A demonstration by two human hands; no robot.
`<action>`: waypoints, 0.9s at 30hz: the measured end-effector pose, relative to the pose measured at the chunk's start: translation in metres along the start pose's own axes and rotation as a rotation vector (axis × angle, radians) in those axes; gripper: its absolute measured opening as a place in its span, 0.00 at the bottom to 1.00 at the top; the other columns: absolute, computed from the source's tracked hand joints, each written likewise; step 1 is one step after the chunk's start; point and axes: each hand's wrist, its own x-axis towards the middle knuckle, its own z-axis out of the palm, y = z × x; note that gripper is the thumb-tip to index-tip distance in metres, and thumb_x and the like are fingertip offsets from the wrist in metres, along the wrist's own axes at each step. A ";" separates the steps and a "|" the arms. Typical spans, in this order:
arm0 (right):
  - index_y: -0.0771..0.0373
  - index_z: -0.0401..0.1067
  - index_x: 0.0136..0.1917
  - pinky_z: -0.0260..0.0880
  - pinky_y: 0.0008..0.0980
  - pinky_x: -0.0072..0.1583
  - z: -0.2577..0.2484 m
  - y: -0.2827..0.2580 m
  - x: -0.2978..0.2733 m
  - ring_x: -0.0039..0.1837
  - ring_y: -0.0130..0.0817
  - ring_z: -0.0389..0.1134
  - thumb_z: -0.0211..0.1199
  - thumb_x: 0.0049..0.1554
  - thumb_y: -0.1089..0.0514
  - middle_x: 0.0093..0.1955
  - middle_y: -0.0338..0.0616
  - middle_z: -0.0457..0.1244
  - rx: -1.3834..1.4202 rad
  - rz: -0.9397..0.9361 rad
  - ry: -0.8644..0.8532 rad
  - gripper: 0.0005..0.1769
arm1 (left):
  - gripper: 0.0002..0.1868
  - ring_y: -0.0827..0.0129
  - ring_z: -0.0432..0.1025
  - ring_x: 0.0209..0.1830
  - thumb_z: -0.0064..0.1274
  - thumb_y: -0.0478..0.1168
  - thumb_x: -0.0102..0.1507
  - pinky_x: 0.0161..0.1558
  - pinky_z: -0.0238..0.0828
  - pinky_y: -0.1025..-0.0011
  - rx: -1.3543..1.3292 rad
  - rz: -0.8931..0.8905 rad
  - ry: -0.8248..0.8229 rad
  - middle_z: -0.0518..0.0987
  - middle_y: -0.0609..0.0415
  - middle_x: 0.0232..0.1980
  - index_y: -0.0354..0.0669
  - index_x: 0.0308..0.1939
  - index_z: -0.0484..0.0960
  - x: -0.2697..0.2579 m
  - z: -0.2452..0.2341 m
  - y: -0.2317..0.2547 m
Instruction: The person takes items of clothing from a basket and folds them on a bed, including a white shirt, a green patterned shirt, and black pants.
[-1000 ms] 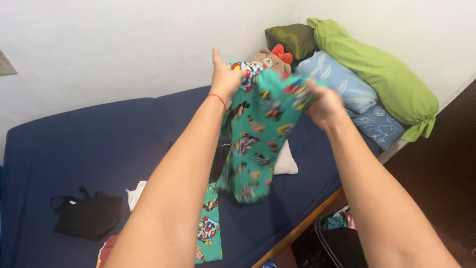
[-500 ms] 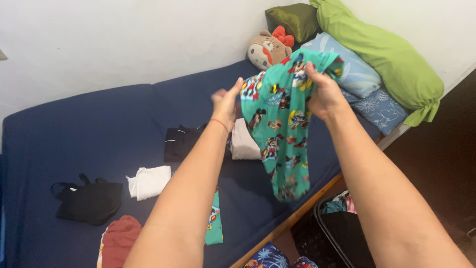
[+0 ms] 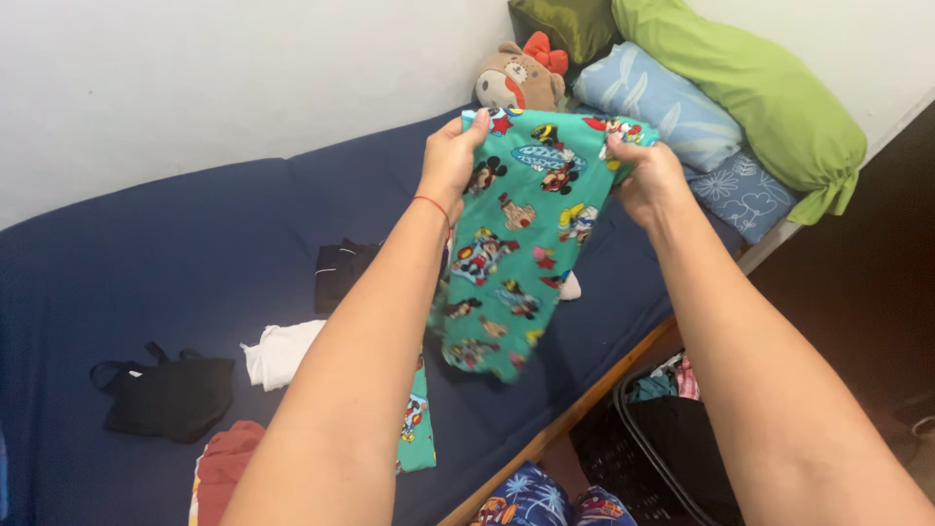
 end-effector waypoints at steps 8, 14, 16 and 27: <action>0.63 0.74 0.58 0.72 0.44 0.50 0.000 0.002 0.011 0.51 0.37 0.72 0.65 0.59 0.59 0.52 0.43 0.70 -0.180 -0.030 0.122 0.14 | 0.14 0.67 0.73 0.33 0.60 0.49 0.64 0.39 0.73 0.63 0.547 0.227 0.312 0.83 0.54 0.32 0.42 0.37 0.88 0.002 -0.014 -0.005; 0.65 0.70 0.59 0.69 0.48 0.46 -0.003 0.023 0.019 0.50 0.42 0.71 0.67 0.57 0.61 0.52 0.48 0.68 -0.101 0.030 0.218 0.17 | 0.26 0.51 0.78 0.50 0.65 0.46 0.56 0.53 0.73 0.59 0.729 0.127 0.504 0.83 0.43 0.49 0.44 0.56 0.78 0.007 -0.015 -0.008; 0.69 0.67 0.64 0.74 0.50 0.53 -0.010 0.015 0.023 0.55 0.44 0.73 0.69 0.58 0.60 0.59 0.53 0.67 0.044 0.017 0.191 0.23 | 0.36 0.49 0.75 0.56 0.63 0.43 0.58 0.57 0.71 0.60 0.610 0.106 0.469 0.79 0.39 0.56 0.49 0.69 0.70 0.010 0.000 -0.003; 0.61 0.72 0.66 0.66 0.39 0.64 0.005 0.019 0.000 0.62 0.38 0.67 0.77 0.42 0.66 0.64 0.54 0.65 -0.986 -0.220 0.099 0.37 | 0.26 0.47 0.74 0.56 0.63 0.32 0.50 0.58 0.72 0.61 1.378 0.284 -0.022 0.78 0.38 0.53 0.37 0.53 0.82 -0.016 0.007 0.010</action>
